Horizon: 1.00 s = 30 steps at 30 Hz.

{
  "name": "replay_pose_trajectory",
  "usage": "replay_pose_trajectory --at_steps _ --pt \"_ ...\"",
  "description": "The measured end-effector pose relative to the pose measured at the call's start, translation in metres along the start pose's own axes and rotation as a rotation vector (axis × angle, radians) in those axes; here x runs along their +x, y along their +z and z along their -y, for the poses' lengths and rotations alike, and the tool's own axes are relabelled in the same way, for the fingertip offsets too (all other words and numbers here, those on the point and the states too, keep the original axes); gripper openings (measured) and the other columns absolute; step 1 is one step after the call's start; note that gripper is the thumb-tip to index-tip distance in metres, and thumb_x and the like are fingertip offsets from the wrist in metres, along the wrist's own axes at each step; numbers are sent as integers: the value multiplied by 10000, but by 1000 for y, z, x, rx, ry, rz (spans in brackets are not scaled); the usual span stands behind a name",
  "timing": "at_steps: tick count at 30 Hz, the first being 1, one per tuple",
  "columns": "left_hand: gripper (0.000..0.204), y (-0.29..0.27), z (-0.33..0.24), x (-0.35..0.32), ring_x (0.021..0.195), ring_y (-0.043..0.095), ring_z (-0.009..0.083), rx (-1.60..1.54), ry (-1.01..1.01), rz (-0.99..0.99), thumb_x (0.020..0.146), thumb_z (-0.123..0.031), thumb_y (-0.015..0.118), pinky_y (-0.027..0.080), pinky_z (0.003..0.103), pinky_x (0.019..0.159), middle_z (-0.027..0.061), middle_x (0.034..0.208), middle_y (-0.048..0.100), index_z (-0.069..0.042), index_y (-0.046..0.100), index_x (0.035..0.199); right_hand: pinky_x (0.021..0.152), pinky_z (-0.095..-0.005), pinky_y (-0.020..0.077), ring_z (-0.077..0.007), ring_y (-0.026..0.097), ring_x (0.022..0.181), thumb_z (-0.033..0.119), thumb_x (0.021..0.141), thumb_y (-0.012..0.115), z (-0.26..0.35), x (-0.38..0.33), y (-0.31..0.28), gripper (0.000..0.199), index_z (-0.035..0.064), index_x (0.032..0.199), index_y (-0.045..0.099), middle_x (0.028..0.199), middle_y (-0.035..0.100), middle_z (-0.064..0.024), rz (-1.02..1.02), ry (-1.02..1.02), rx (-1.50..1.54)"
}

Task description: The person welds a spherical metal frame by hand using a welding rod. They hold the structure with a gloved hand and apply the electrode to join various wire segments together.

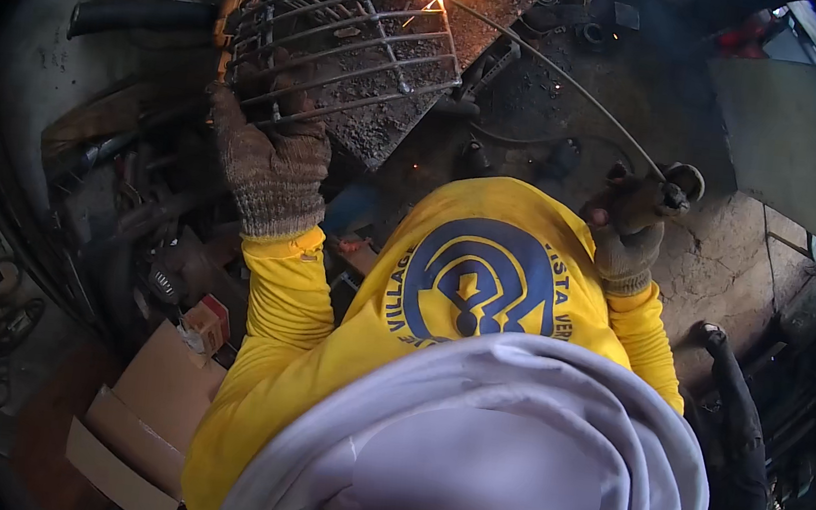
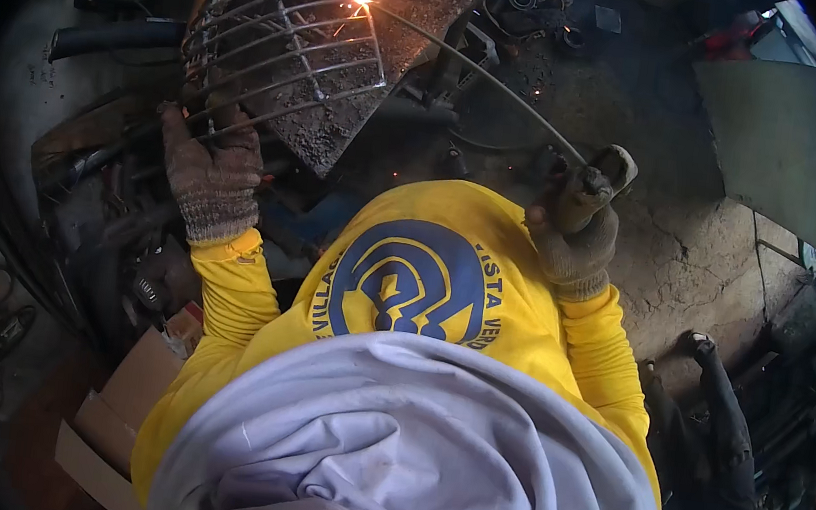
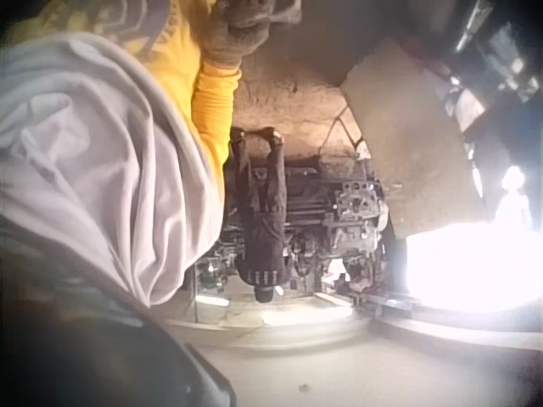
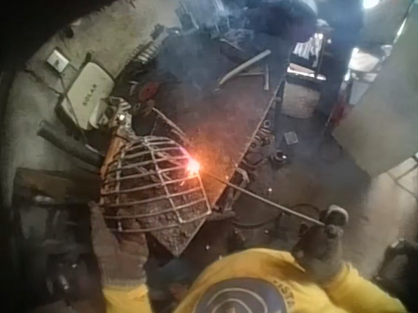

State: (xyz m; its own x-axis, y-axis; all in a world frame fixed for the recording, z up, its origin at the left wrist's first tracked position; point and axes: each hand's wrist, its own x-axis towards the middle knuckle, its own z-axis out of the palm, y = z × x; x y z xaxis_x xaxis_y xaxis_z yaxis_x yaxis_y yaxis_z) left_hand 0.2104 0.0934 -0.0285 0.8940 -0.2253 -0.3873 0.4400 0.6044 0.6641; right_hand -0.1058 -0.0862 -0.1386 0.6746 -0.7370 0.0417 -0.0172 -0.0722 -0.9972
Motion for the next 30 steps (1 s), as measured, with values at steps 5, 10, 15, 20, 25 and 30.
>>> replay_pose_trajectory --at_steps 5,10,15,20,25,30 --pt "434 -12 -4 6 957 682 327 -75 -35 83 959 -327 579 631 428 774 225 1107 640 45 518 1176 1049 -397 370 -146 608 738 113 820 691 0 -2 0 428 -8 1182 497 779 637 -50 35 65 26" --pt "404 -6 -1 4 895 688 275 0 38 -63 951 -314 597 624 364 731 187 1069 659 21 541 1169 843 -309 476 -124 597 737 78 834 687 -4 -4 -2 436 -14 1211 488 821 627 -58 91 95 82" --pt "433 -19 -12 1 897 640 178 -258 -405 290 957 -345 597 535 264 763 115 1152 662 -23 579 1246 637 -242 458 -115 570 694 105 844 722 -17 -3 -3 456 -28 1208 481 806 598 -50 77 8 -44" --pt "418 -17 -9 -1 939 633 188 -161 -214 203 957 -332 594 521 313 863 138 1166 652 -9 585 1223 634 -266 459 -121 561 681 204 854 747 -19 0 -4 506 -31 1206 469 772 586 -35 90 -64 -95" --pt "411 -16 -13 4 797 635 162 -230 -399 392 978 -387 526 535 278 659 112 1059 670 -43 594 1192 719 -312 495 -167 586 887 92 827 684 -43 0 0 401 -8 1178 518 1030 583 -106 -135 -104 -507" --pt "266 -12 -3 11 762 575 131 -190 -204 371 999 -251 501 521 257 629 63 912 626 -5 569 1074 848 -315 500 -196 572 1047 57 813 670 -5 1 -2 436 -45 1209 519 1168 559 -124 -2 -61 -35"
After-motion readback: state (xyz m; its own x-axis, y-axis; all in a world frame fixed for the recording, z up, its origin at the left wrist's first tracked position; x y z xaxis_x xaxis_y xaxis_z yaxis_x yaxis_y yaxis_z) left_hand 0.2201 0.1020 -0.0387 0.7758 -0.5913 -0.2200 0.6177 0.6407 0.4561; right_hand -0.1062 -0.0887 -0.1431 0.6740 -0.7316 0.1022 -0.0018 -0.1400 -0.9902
